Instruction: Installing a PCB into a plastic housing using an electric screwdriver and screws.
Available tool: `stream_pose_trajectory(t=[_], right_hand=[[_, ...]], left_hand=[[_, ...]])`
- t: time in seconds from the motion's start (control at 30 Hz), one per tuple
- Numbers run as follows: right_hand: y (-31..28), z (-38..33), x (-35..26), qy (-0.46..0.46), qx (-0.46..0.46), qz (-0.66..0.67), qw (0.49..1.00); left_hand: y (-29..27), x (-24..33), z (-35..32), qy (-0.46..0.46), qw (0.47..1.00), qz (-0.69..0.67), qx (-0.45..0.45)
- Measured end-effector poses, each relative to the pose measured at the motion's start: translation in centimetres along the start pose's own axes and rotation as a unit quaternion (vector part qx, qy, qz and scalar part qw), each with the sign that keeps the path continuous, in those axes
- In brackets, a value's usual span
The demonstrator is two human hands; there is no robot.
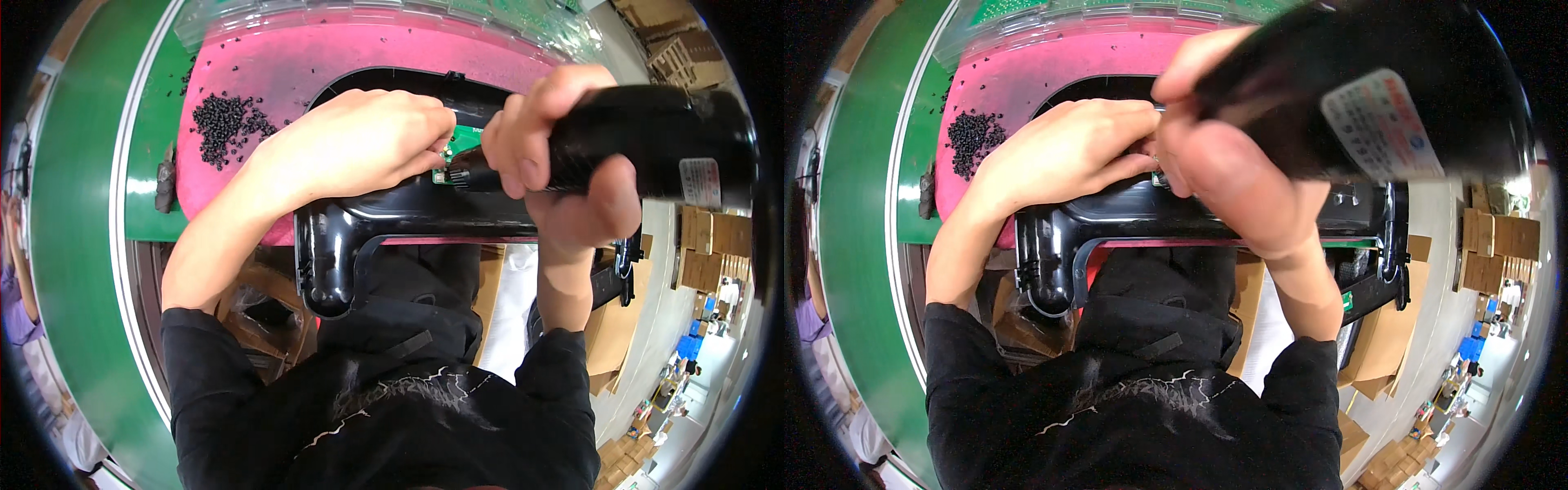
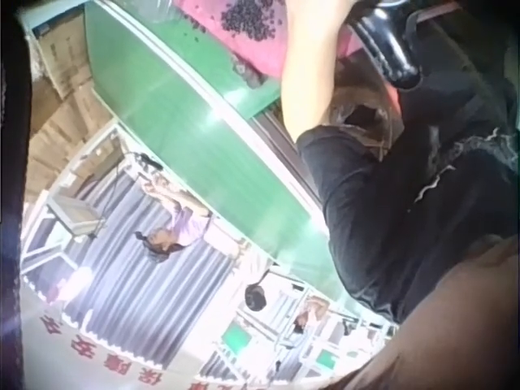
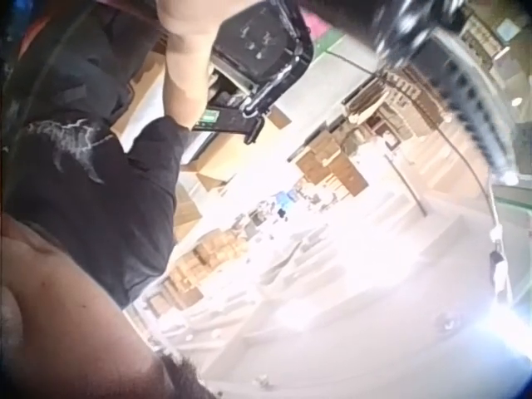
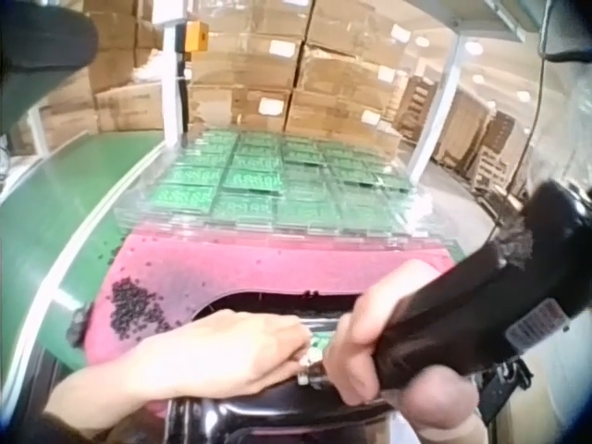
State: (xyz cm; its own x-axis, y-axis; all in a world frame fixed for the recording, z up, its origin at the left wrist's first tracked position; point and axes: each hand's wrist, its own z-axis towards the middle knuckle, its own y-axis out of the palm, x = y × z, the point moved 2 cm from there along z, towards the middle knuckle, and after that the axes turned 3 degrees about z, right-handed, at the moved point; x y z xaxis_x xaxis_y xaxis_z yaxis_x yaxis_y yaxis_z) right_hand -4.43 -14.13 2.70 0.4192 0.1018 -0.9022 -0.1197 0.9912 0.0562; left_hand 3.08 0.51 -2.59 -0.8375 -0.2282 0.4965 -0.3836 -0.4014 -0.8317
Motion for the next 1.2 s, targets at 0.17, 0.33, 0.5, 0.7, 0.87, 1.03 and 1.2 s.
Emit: stream_pose_trajectory(t=[0.17, 0.33, 0.5, 0.7, 0.87, 1.03, 1.2], right_hand=[[-1.7, -0.7, 0.8, -0.111, -0.038, 0.121, 0.986], [-3.0, -0.1, -2.6, -0.148, -0.068, 0.141, 0.977], [-2.9, 0.5, -2.1, -0.192, -0.079, 0.2, 0.958], [-5.6, -0.9, -3.5, -0.114, -0.035, 0.122, 0.985], [-7.7, -2.0, -3.2, -0.042, 0.068, 0.02, 0.997], [-8.4, -1.9, -1.4, -0.066, 0.062, 0.055, 0.994], [-8.4, -1.9, -0.7, -0.06, 0.049, 0.064, 0.995]], left_hand=[[-0.2, 0.1, -0.2, 0.015, 0.999, 0.007, -0.028], [-0.3, 0.4, 0.7, 0.082, 0.99, -0.091, 0.064], [-0.6, 0.8, 1.0, 0.1, 0.983, -0.122, 0.091], [-0.8, 1.2, 0.9, -0.001, 0.994, -0.109, 0.011], [0.0, 1.1, 0.9, -0.053, 0.997, 0.0, -0.055], [0.2, 0.9, 0.6, -0.057, 0.997, 0.009, -0.048], [0.0, 1.1, 1.0, -0.062, 0.996, 0.004, -0.066]])
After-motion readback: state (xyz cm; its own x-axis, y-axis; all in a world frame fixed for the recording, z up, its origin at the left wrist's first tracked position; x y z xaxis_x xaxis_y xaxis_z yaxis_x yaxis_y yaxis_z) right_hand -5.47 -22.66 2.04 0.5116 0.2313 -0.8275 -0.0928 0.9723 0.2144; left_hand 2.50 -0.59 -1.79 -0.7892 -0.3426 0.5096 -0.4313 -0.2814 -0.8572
